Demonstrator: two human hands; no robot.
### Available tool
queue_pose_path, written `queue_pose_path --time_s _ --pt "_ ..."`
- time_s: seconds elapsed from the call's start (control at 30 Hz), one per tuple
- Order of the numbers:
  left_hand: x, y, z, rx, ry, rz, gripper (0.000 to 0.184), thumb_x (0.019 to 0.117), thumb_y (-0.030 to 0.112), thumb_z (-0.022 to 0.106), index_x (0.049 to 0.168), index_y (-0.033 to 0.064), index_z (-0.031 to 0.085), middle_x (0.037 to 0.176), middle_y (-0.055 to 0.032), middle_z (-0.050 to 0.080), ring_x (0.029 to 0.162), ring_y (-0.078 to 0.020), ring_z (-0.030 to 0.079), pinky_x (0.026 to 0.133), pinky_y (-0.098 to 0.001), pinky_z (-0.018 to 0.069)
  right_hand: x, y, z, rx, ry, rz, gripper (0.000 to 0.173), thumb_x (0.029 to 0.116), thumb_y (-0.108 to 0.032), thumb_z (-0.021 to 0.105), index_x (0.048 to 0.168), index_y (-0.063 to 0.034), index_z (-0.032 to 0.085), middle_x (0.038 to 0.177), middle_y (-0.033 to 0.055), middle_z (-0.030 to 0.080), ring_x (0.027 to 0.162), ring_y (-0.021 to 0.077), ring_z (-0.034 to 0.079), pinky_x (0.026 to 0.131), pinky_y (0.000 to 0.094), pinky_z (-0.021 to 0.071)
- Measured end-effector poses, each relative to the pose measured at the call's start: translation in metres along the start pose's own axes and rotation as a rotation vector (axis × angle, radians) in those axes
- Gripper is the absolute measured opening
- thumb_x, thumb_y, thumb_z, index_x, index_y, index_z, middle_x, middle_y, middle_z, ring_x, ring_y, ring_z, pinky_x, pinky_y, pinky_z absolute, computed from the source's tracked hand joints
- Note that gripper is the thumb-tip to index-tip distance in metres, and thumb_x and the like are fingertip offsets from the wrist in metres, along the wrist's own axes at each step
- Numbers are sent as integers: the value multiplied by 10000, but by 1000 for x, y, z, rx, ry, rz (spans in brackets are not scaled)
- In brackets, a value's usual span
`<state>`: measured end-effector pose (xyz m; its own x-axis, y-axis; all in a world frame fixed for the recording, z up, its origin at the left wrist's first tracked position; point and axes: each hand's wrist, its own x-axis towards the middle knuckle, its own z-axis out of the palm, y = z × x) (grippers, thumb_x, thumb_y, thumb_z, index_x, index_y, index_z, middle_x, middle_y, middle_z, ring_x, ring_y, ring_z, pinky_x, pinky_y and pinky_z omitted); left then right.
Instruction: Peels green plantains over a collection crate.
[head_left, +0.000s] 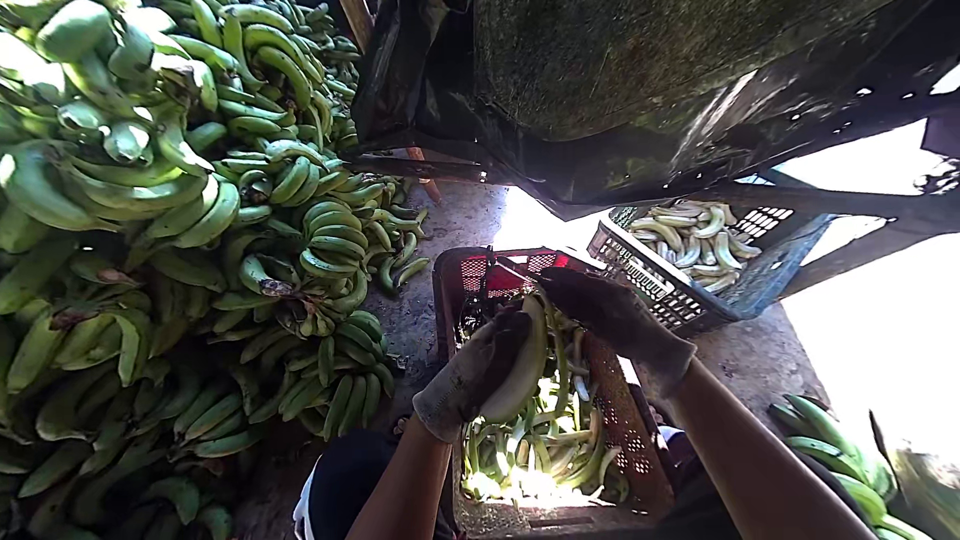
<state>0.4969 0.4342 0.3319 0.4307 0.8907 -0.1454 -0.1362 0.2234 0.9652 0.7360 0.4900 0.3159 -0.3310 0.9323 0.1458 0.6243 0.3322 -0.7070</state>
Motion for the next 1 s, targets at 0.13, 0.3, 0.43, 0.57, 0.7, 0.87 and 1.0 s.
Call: queue_pose_path --time_s 0.13,0.3,0.43,0.57,0.7,0.87,1.0 --pt "17 -18 -7 -229 202 144 377 1076 330 370 1127 44 609 852 -50 661 729 -129 651 653 -294 578 -17 -20 15 -108 22 -37 414 1008 -419 588 1414 -340 613 1160 37 715 1068 201 673 942 484 547" --pt "34 -19 -38 -808 212 282 547 1084 507 229 1052 125 619 867 -30 657 730 -108 671 611 -239 583 -32 -19 51 -348 240 -428 407 968 -581 542 1318 -422 675 1169 24 735 1051 208 693 893 452 552" --pt "35 -12 -27 -826 300 355 519 1086 487 222 1003 156 613 818 0 656 694 -95 672 586 -238 581 -26 -25 46 -370 253 -392 425 988 -537 498 1353 -395 663 1183 61 724 1043 239 692 868 476 552" --pt "33 -11 -12 -452 403 473 321 1062 407 399 1177 169 582 863 -6 654 717 -90 646 606 -258 565 -22 -31 34 -278 132 -174 482 975 -562 527 1429 -413 592 1182 40 706 1094 209 662 924 462 548" --pt "29 -15 -5 -300 451 268 439 1098 442 317 1166 111 597 820 -33 649 683 -117 640 587 -281 563 -17 -18 31 -314 203 -210 456 992 -534 504 1408 -386 621 1159 46 725 1061 236 679 898 499 545" --pt "18 -13 9 47 191 -33 482 1103 417 303 1291 61 568 959 -96 690 735 -182 688 607 -342 602 1 -25 7 217 -168 514 390 1075 -462 472 1345 -223 621 890 41 690 680 144 654 610 337 565" --pt "27 -16 3 -109 289 -81 432 1091 410 423 1349 76 517 937 -110 672 710 -208 679 585 -364 598 -8 -22 13 192 -103 380 354 1055 -453 520 1315 -255 658 929 -8 696 748 97 647 687 333 558"
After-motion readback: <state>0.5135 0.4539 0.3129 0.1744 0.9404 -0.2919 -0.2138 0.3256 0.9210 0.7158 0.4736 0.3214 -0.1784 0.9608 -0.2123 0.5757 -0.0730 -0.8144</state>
